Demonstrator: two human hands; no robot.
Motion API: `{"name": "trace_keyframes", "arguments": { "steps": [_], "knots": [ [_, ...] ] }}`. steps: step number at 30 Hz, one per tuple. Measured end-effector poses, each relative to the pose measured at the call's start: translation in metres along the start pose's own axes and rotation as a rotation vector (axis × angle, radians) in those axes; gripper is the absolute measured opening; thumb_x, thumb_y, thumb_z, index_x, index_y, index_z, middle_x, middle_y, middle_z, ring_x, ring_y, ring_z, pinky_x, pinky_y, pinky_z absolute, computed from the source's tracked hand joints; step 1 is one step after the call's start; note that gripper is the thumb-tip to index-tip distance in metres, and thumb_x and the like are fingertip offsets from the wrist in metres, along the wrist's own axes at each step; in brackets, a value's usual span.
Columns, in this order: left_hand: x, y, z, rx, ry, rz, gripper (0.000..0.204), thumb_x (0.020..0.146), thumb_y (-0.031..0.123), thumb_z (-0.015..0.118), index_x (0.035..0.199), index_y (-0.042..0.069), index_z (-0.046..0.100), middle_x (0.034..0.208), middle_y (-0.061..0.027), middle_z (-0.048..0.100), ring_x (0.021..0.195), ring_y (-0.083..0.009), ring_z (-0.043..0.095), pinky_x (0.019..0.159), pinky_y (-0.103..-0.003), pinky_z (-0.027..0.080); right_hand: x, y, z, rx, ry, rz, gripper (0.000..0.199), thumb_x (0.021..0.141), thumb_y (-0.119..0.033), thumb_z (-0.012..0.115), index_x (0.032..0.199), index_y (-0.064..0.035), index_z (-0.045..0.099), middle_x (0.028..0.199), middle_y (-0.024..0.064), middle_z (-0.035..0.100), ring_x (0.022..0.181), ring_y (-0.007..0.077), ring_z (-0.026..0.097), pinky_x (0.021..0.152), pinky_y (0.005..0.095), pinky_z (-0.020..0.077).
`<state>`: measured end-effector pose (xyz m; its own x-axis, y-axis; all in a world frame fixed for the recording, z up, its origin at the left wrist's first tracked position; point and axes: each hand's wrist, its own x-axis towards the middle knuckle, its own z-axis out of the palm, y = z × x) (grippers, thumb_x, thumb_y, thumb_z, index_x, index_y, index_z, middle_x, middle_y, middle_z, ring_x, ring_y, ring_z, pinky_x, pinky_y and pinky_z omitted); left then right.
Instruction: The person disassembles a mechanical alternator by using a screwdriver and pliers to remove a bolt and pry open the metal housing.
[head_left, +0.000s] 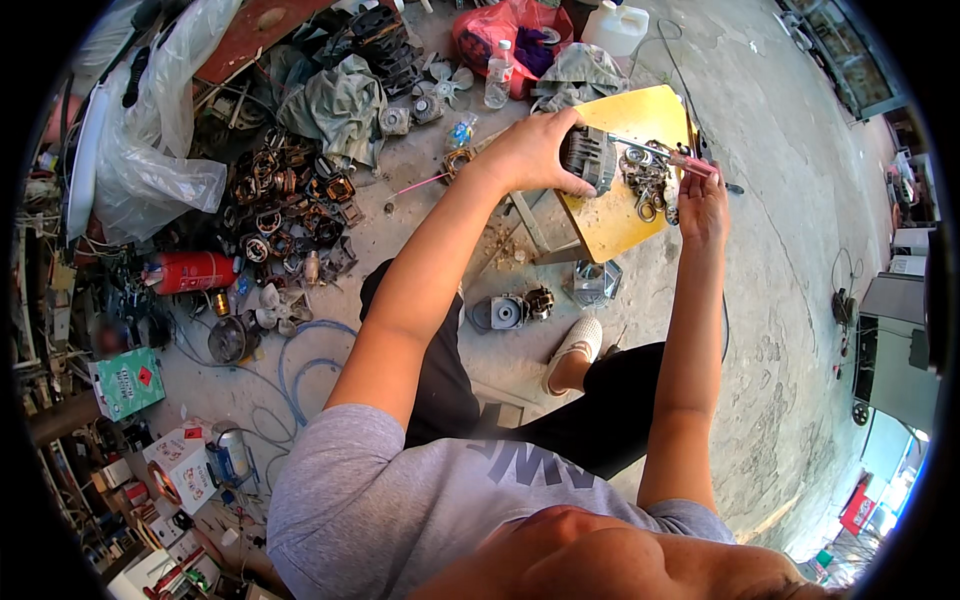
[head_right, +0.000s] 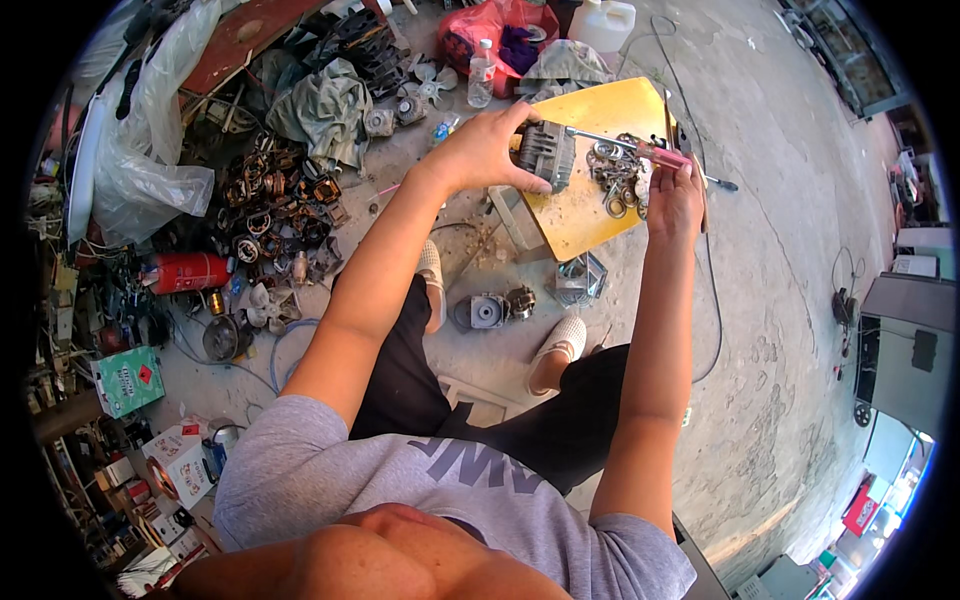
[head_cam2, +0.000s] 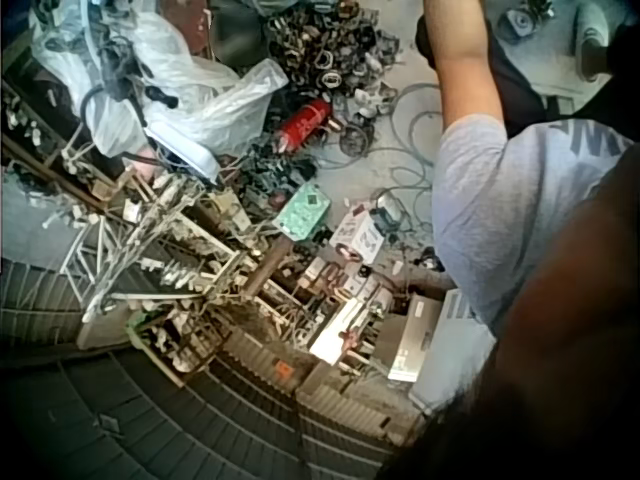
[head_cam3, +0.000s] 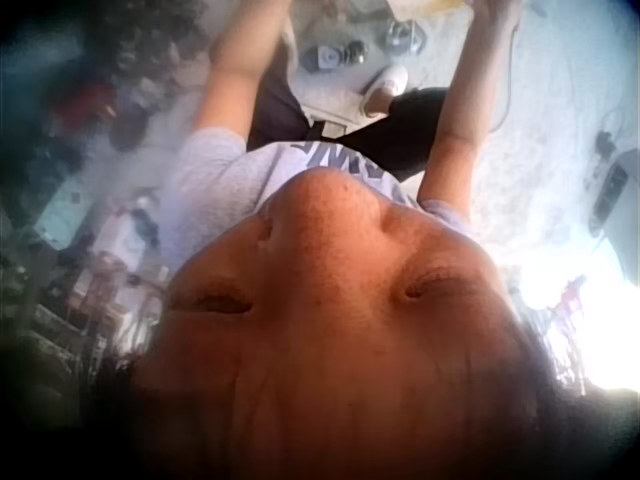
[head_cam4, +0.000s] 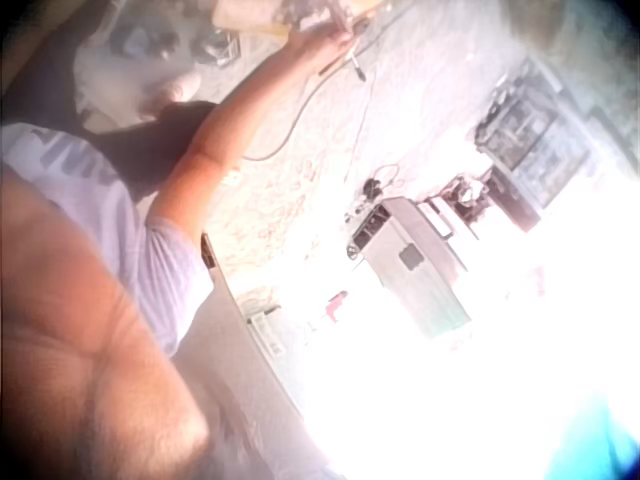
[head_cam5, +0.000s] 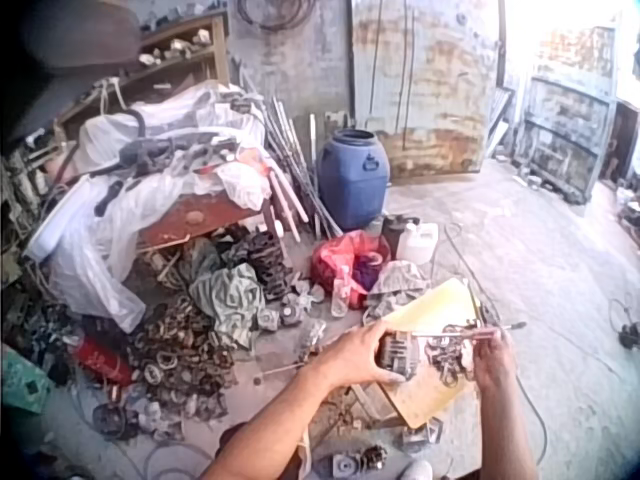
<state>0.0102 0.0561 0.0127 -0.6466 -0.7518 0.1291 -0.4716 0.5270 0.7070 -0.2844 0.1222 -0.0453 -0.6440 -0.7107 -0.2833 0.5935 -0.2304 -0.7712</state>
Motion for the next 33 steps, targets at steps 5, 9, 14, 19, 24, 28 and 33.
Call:
{"name": "trace_keyframes", "arguments": {
  "steps": [5,9,14,19,24,28,33],
  "knots": [
    [-0.001,-0.001,-0.001,0.004,0.013,0.011,0.083,0.059,0.043,0.092,0.121,0.007,0.051,0.114,-0.0168,0.065,0.109,-0.0339,0.062,0.094,-0.041,0.05,-0.002,-0.007,0.003,0.053,0.024,0.062,0.039,0.101,-0.032,0.058,0.133,-0.0106,0.053,0.114,0.0008,0.063,0.102,0.0118,0.059,0.084,0.0292,0.0442],
    [-0.001,0.001,-0.001,0.002,0.006,0.002,0.083,0.058,0.043,0.092,0.121,0.007,0.051,0.114,-0.0168,0.065,0.109,-0.0333,0.063,0.093,-0.04,0.05,0.005,-0.02,-0.005,0.026,-0.099,0.07,0.04,0.099,-0.032,0.061,0.135,-0.0147,0.056,0.115,0.0027,0.061,0.103,0.0138,0.059,0.088,0.031,0.0471],
    [-0.001,0.002,-0.001,0.008,0.004,-0.004,0.082,0.058,0.042,0.092,0.121,0.006,0.052,0.115,-0.0167,0.065,0.109,-0.033,0.063,0.094,-0.04,0.05,-0.008,-0.014,0.008,-0.03,-0.123,-0.037,0.047,0.103,-0.032,0.053,0.144,-0.0111,0.044,0.116,0.0042,0.062,0.102,0.0142,0.058,0.087,0.0294,0.0453],
    [-0.001,-0.001,0.0,0.012,0.015,0.007,0.082,0.058,0.042,0.092,0.12,0.006,0.052,0.115,-0.0164,0.065,0.109,-0.0329,0.063,0.094,-0.04,0.05,-0.015,-0.016,0.019,-0.121,-0.009,-0.014,0.041,0.107,-0.022,0.044,0.145,-0.0081,0.041,0.128,0.0115,0.058,0.11,0.0198,0.058,0.096,0.0361,0.0475],
    [0.001,0.003,-0.001,0.005,0.004,0.01,0.083,0.058,0.042,0.092,0.121,0.006,0.052,0.115,-0.0164,0.065,0.109,-0.033,0.063,0.094,-0.04,0.05,-0.004,-0.012,0.006,-0.014,-0.091,-0.088,0.042,0.103,-0.027,0.054,0.141,-0.009,0.047,0.117,0.0069,0.061,0.103,0.0161,0.059,0.084,0.0287,0.0458],
    [-0.001,0.0,-0.001,-0.016,0.004,0.005,0.084,0.058,0.043,0.092,0.121,0.006,0.051,0.115,-0.0168,0.065,0.11,-0.0336,0.063,0.094,-0.04,0.05,-0.016,-0.014,0.017,-0.077,-0.04,-0.027,0.04,0.104,-0.024,0.053,0.141,-0.0105,0.047,0.12,0.0056,0.061,0.103,0.015,0.059,0.082,0.027,0.0438],
    [-0.001,0.002,-0.001,0.0,0.006,0.001,0.083,0.059,0.043,0.092,0.121,0.007,0.051,0.114,-0.0169,0.065,0.109,-0.0338,0.063,0.093,-0.04,0.05,-0.008,-0.017,0.011,-0.102,0.022,0.032,0.038,0.105,-0.025,0.049,0.142,-0.0181,0.045,0.128,0.0036,0.06,0.105,0.0148,0.059,0.091,0.0338,0.0439]
  ]
}}
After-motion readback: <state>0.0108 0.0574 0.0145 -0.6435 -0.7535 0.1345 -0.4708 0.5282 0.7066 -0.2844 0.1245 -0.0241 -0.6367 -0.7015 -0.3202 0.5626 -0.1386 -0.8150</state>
